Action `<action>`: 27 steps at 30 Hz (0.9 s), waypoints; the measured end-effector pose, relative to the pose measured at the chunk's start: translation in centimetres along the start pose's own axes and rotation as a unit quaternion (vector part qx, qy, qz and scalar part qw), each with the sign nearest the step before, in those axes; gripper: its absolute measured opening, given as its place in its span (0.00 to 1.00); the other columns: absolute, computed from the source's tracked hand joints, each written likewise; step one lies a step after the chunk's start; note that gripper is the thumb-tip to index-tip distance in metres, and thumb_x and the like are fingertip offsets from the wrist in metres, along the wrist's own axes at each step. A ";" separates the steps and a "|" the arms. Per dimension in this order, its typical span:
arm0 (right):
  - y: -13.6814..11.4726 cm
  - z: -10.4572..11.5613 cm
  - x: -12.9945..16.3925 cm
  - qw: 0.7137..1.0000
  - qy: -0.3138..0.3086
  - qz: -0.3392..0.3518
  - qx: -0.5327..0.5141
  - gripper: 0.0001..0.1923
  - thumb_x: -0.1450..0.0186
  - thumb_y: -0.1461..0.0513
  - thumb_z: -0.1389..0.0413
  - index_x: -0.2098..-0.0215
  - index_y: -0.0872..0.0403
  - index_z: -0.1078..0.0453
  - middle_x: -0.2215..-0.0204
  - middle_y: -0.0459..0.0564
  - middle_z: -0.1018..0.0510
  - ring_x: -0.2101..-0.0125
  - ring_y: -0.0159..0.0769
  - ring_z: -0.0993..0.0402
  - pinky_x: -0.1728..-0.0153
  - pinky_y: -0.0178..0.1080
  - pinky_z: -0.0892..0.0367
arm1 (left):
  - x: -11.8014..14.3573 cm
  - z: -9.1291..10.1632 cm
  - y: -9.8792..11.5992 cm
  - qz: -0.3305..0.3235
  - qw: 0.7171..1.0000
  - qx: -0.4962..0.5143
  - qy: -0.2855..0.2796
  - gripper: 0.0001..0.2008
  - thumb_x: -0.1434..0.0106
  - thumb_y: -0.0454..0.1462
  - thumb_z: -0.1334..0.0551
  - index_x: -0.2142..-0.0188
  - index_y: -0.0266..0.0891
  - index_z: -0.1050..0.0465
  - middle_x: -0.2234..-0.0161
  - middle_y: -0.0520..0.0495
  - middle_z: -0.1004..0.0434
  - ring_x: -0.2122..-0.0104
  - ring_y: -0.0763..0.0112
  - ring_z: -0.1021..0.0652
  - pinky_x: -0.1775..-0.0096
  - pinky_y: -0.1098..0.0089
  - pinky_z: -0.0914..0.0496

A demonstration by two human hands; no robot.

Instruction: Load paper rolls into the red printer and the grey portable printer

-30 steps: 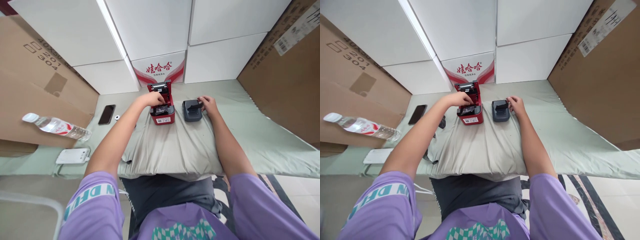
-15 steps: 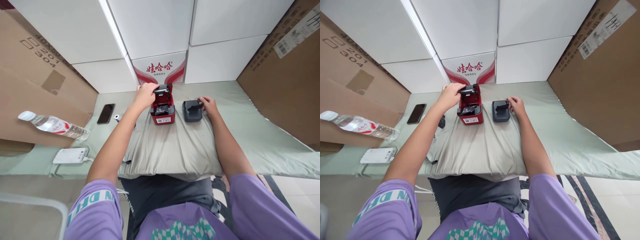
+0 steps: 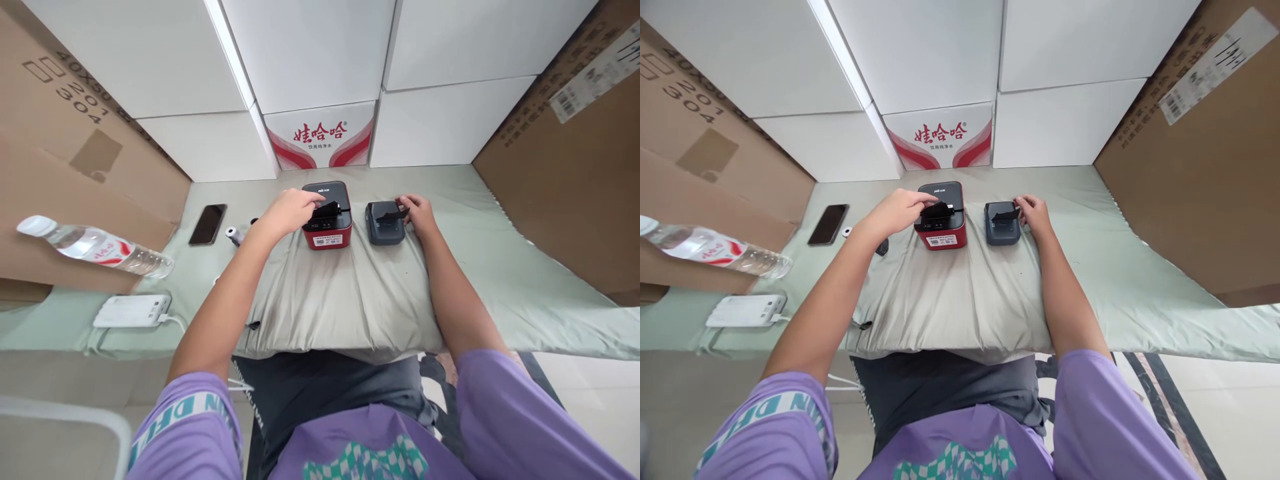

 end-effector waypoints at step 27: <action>0.1 0.0 0.3 1.000 -0.006 0.000 0.014 0.25 0.43 0.40 0.39 0.65 0.51 0.25 0.75 0.49 0.25 0.83 0.31 0.38 0.82 0.38 0.39 | 1.4 -0.5 1.5 0.102 0.992 -0.034 0.070 0.30 0.26 0.56 0.57 0.54 0.42 0.23 0.57 0.36 0.16 0.46 0.46 0.21 0.42 0.51 0.32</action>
Point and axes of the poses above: each hand's wrist, its own x-axis away from the middle knuckle, its own z-axis out of the back of the hand, y = z × x, the point moved 7 cm from there along -x, towards the middle knuckle
